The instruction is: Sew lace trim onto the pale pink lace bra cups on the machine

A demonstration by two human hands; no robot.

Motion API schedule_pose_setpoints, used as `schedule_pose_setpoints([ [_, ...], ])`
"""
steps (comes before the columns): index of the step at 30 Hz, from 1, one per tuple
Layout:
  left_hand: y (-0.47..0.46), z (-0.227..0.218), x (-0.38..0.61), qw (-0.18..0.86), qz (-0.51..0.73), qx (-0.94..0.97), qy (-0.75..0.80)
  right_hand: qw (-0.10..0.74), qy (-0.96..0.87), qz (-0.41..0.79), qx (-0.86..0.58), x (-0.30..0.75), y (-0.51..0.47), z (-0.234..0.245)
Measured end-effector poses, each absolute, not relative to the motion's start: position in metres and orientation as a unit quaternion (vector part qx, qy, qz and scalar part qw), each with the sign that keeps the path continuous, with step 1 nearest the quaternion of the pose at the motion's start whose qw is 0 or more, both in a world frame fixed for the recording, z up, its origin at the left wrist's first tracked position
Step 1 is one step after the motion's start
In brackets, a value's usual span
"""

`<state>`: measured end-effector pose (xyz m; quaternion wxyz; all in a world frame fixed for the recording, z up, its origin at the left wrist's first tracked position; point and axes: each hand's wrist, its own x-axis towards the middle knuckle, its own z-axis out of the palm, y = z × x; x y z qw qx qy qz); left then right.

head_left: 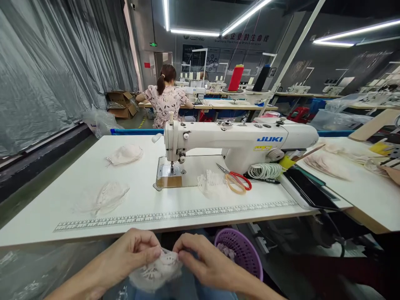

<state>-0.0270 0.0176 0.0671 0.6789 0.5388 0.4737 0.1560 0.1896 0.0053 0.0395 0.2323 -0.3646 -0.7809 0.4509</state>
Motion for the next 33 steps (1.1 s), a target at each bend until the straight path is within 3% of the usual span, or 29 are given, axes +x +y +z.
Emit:
schedule_pose_setpoints([
  [6,0.009,0.054,-0.03,0.697,0.171,0.513,0.47,0.253,-0.76,0.464,-0.378,0.183,0.003,0.024],
  [14,0.005,0.035,-0.038,0.751,0.195,0.442,0.449,0.217,-0.542,0.767,-0.267,0.185,0.016,0.012],
  [25,0.006,0.031,-0.031,0.792,0.209,0.368,0.441,0.124,-0.497,0.817,-0.266,0.203,0.031,-0.001],
  [33,0.029,0.046,-0.036,0.799,0.237,0.37,0.41,0.162,-0.583,0.755,-0.255,0.211,0.043,0.006],
])
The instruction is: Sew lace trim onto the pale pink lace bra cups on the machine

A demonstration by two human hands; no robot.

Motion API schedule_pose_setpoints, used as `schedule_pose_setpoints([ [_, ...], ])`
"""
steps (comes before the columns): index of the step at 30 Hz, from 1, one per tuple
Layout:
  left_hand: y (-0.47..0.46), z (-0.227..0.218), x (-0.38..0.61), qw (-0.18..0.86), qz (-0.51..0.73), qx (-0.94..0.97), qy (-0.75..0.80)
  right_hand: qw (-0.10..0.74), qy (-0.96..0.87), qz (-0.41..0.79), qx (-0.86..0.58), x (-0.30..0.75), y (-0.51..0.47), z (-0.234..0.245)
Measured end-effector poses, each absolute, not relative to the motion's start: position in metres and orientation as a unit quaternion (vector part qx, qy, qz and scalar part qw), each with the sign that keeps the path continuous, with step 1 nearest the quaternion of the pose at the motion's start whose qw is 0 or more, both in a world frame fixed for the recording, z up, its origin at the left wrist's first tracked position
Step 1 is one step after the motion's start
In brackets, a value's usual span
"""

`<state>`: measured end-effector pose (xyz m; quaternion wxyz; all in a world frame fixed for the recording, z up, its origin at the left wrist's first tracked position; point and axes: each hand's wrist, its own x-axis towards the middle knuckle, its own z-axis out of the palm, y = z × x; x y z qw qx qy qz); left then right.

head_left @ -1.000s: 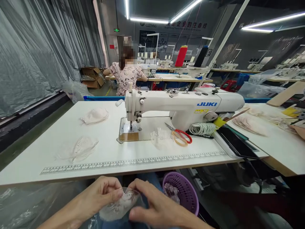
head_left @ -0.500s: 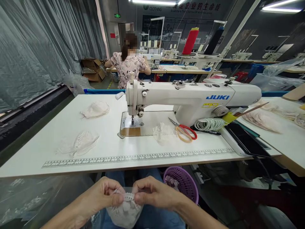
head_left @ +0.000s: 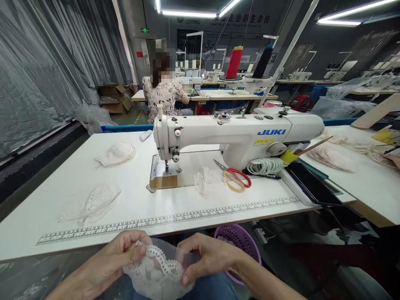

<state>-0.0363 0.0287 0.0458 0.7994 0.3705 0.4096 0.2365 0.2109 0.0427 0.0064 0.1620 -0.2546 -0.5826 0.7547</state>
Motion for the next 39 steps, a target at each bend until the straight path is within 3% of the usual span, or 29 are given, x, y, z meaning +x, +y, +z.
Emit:
schedule_pose_setpoints([
  [7,0.08,0.089,-0.051,0.738,0.253,0.479,0.401,0.192,-0.718,0.615,-0.264,0.214,0.083,0.054],
  [11,0.127,0.136,-0.06,0.622,0.235,0.636,0.392,0.252,-0.887,0.279,-0.268,0.204,0.116,0.098],
  [13,0.143,0.149,-0.064,0.564,0.205,0.703,0.383,0.253,-0.915,0.126,-0.289,0.197,0.129,0.101],
  [15,0.15,0.144,-0.07,0.514,0.159,0.751,0.383,0.231,-0.92,0.048,-0.313,0.192,0.139,0.086],
  [18,0.147,0.112,-0.082,0.466,0.084,0.79,0.389,0.197,-0.925,0.079,-0.314,0.194,0.145,0.047],
  [21,0.142,0.08,-0.089,0.459,0.05,0.79,0.402,0.245,-0.897,0.194,-0.314,0.202,0.147,0.025],
  [24,0.152,0.066,-0.079,0.417,0.096,0.774,0.467,0.298,-0.837,0.257,-0.381,0.203,0.153,0.027],
  [31,0.187,0.032,-0.019,0.267,0.145,0.795,0.525,0.197,-0.824,0.114,-0.518,0.185,0.16,0.006],
  [35,0.186,0.025,-0.016,0.285,0.11,0.784,0.54,0.207,-0.842,0.087,-0.49,0.186,0.155,-0.005],
  [39,0.184,0.036,-0.025,0.334,0.119,0.782,0.513,0.222,-0.823,0.176,-0.492,0.183,0.158,0.004],
])
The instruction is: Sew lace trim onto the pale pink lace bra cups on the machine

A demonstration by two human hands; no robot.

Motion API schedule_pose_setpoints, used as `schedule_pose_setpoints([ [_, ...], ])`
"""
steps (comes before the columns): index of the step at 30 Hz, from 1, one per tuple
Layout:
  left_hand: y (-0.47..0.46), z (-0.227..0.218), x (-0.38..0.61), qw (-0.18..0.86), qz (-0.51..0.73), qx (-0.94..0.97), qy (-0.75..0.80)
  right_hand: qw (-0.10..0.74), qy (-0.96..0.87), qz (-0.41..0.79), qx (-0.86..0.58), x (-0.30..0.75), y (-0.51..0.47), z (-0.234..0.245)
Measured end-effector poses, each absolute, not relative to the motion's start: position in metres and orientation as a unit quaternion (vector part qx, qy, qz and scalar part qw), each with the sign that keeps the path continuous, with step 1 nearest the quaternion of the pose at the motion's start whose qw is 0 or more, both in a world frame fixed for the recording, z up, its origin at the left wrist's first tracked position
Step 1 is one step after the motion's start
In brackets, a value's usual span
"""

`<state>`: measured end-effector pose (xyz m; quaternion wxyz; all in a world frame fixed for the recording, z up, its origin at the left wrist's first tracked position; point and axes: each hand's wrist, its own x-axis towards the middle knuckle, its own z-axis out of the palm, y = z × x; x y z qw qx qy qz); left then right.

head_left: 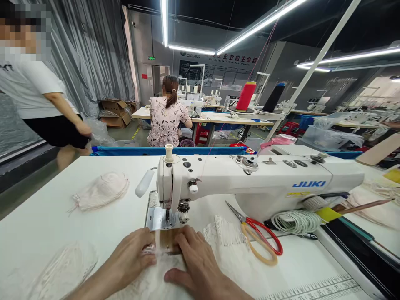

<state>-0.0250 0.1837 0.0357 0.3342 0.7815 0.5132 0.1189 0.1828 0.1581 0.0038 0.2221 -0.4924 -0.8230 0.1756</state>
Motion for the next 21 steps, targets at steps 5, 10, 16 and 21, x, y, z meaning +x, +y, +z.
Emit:
schedule_pose_setpoints([
  [5,0.182,0.04,-0.031,0.439,0.166,0.724,0.505,0.222,-0.772,0.295,-0.518,0.175,0.16,0.017],
  [10,0.184,0.044,-0.037,0.513,0.183,0.677,0.495,0.196,-0.702,0.421,-0.54,0.17,0.163,0.027],
  [16,0.216,0.065,-0.041,0.47,0.091,0.718,0.505,0.171,-0.692,0.472,-0.519,0.158,0.173,0.032],
  [21,0.254,0.062,-0.026,0.383,0.03,0.769,0.512,0.169,-0.744,0.327,-0.557,0.175,0.18,0.031],
])
